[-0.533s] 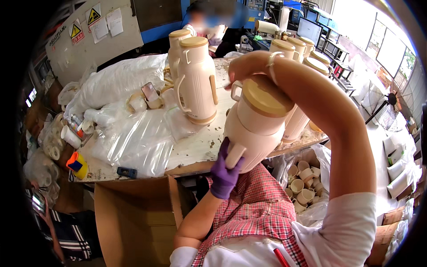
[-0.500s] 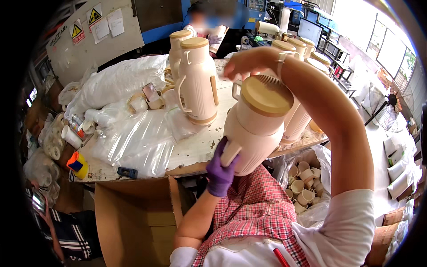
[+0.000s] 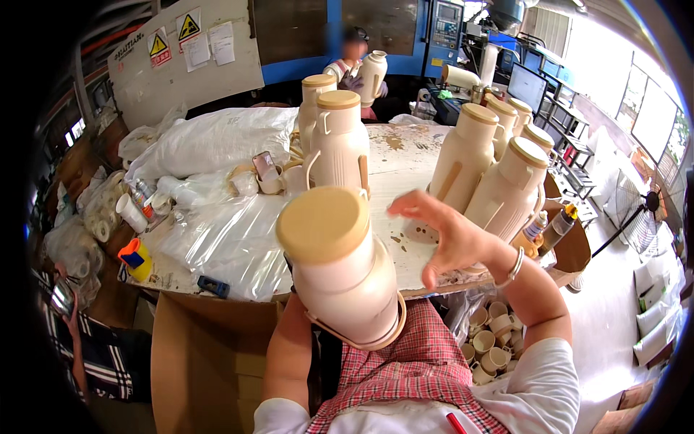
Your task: The person assembles beige plastic pitchers by picking up a pitcher body and screwing on a lid. They repeat this process for multiple units, placing the finished pitchers on a table.
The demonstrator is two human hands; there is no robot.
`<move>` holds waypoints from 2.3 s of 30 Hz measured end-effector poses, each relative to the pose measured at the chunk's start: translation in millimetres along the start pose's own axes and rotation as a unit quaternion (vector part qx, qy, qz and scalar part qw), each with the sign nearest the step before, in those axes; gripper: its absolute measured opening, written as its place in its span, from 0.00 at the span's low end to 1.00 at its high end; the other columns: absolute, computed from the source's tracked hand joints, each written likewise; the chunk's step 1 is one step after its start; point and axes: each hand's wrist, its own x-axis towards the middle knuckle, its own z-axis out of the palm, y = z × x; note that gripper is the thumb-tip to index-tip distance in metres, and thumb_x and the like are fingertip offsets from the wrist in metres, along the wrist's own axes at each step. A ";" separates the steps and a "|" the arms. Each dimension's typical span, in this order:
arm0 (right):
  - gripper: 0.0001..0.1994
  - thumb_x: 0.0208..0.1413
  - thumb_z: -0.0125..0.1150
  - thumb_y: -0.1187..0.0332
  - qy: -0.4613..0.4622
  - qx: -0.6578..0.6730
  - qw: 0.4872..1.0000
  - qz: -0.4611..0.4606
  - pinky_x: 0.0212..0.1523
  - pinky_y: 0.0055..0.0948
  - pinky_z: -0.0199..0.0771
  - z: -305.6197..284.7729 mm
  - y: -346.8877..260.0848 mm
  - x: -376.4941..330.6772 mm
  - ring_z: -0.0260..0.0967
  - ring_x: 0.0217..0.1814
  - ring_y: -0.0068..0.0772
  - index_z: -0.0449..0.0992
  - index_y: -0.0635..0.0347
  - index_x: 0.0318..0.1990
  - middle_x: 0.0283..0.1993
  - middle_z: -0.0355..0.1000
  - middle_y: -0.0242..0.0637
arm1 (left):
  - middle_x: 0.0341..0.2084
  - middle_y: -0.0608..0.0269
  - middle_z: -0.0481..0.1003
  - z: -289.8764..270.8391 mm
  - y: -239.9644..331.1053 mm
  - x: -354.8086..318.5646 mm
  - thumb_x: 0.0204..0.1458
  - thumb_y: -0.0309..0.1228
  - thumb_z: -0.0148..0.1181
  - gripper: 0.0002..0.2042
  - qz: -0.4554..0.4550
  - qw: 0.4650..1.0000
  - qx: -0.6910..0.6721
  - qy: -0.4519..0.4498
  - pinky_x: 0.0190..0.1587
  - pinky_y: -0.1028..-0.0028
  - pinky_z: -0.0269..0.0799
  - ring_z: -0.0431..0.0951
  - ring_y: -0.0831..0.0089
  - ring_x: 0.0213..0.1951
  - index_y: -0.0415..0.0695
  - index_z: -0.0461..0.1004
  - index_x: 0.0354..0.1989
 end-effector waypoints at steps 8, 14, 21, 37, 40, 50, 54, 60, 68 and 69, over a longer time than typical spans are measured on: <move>0.58 0.28 0.80 0.48 -0.077 -0.041 0.992 -0.090 0.69 0.43 0.52 -19.4 33.5 29.0 0.49 0.73 0.44 0.51 0.52 0.70 0.72 0.49 0.43 | 0.32 0.61 0.80 -2.6 -30.2 -28.9 0.51 0.26 0.57 0.10 -0.082 0.993 0.079 0.029 0.39 0.72 0.75 0.79 0.75 0.34 0.33 0.79 0.37; 0.49 0.31 0.80 0.55 -0.063 0.048 0.997 0.001 0.67 0.41 0.56 -23.4 56.5 1.7 0.54 0.70 0.44 0.60 0.54 0.65 0.69 0.56 0.41 | 0.31 0.63 0.80 -16.6 -30.6 -51.4 0.48 0.22 0.57 0.09 -0.221 0.969 -0.105 -0.042 0.39 0.73 0.75 0.78 0.76 0.34 0.35 0.78 0.38; 0.43 0.29 0.82 0.61 -0.076 0.085 0.990 -0.083 0.61 0.40 0.63 17.8 0.1 -46.2 0.62 0.62 0.47 0.63 0.62 0.55 0.58 0.65 0.45 | 0.34 0.66 0.77 -11.6 69.3 -91.9 0.42 0.22 0.67 0.12 -0.269 0.941 -0.071 -0.192 0.43 0.73 0.73 0.75 0.78 0.37 0.41 0.75 0.38; 0.42 0.35 0.73 0.43 0.306 -0.315 0.869 0.227 0.29 0.33 0.74 99.5 -1.0 -30.9 0.75 0.32 0.42 0.62 0.65 0.51 0.30 0.72 0.43 | 0.50 0.54 0.66 85.5 149.4 -155.3 0.48 0.34 0.66 0.29 -0.186 0.848 -0.003 -0.496 0.57 0.61 0.62 0.67 0.58 0.54 0.40 0.59 0.56; 0.43 0.41 0.68 0.42 0.263 -0.383 0.848 0.254 0.27 0.30 0.73 101.7 -15.1 -19.2 0.74 0.31 0.39 0.62 0.68 0.57 0.30 0.71 0.41 | 0.45 0.57 0.68 80.9 151.1 -143.6 0.48 0.31 0.63 0.24 -0.095 0.863 0.084 -0.490 0.56 0.62 0.62 0.68 0.60 0.50 0.39 0.62 0.51; 0.50 0.39 0.75 0.64 0.578 -0.362 0.693 0.234 0.64 0.44 0.54 52.7 82.7 -158.1 0.53 0.65 0.52 0.47 0.65 0.67 0.64 0.53 0.51 | 0.13 0.62 0.70 21.9 211.4 -115.3 0.43 0.22 0.59 0.05 -0.359 0.928 -0.042 -0.093 0.14 0.73 0.64 0.69 0.75 0.11 0.35 0.70 0.24; 0.57 0.38 0.75 0.69 0.539 -0.323 0.687 0.364 0.69 0.46 0.48 52.9 173.1 -201.4 0.40 0.72 0.57 0.35 0.64 0.70 0.70 0.40 0.56 | 0.21 0.60 0.74 -0.4 175.3 -123.6 0.42 0.22 0.58 0.11 -0.312 0.935 0.049 -0.164 0.23 0.75 0.70 0.73 0.74 0.19 0.39 0.72 0.36; 0.58 0.37 0.74 0.74 0.567 -0.285 0.691 0.346 0.70 0.47 0.45 25.3 267.6 -151.3 0.35 0.74 0.61 0.32 0.61 0.71 0.72 0.34 0.60 | 0.18 0.64 0.73 35.6 199.1 -87.9 0.36 0.25 0.63 0.07 -0.215 0.939 0.171 -0.207 0.22 0.73 0.68 0.70 0.75 0.18 0.42 0.74 0.26; 0.37 0.50 0.66 0.66 0.444 -0.272 0.764 0.382 0.63 0.41 0.59 -58.7 365.1 -153.0 0.56 0.66 0.52 0.53 0.62 0.66 0.65 0.56 0.55 | 0.24 0.60 0.74 61.2 175.6 -72.3 0.36 0.30 0.65 0.13 -0.113 0.935 0.243 -0.231 0.39 0.60 0.71 0.74 0.63 0.31 0.42 0.74 0.33; 0.34 0.50 0.66 0.65 0.513 -0.195 0.734 0.401 0.60 0.40 0.61 -48.1 353.5 -148.0 0.59 0.61 0.50 0.56 0.64 0.62 0.61 0.58 0.53 | 0.24 0.59 0.74 58.4 176.1 -69.7 0.37 0.29 0.64 0.14 -0.032 0.922 0.289 -0.256 0.42 0.58 0.71 0.74 0.61 0.33 0.41 0.73 0.34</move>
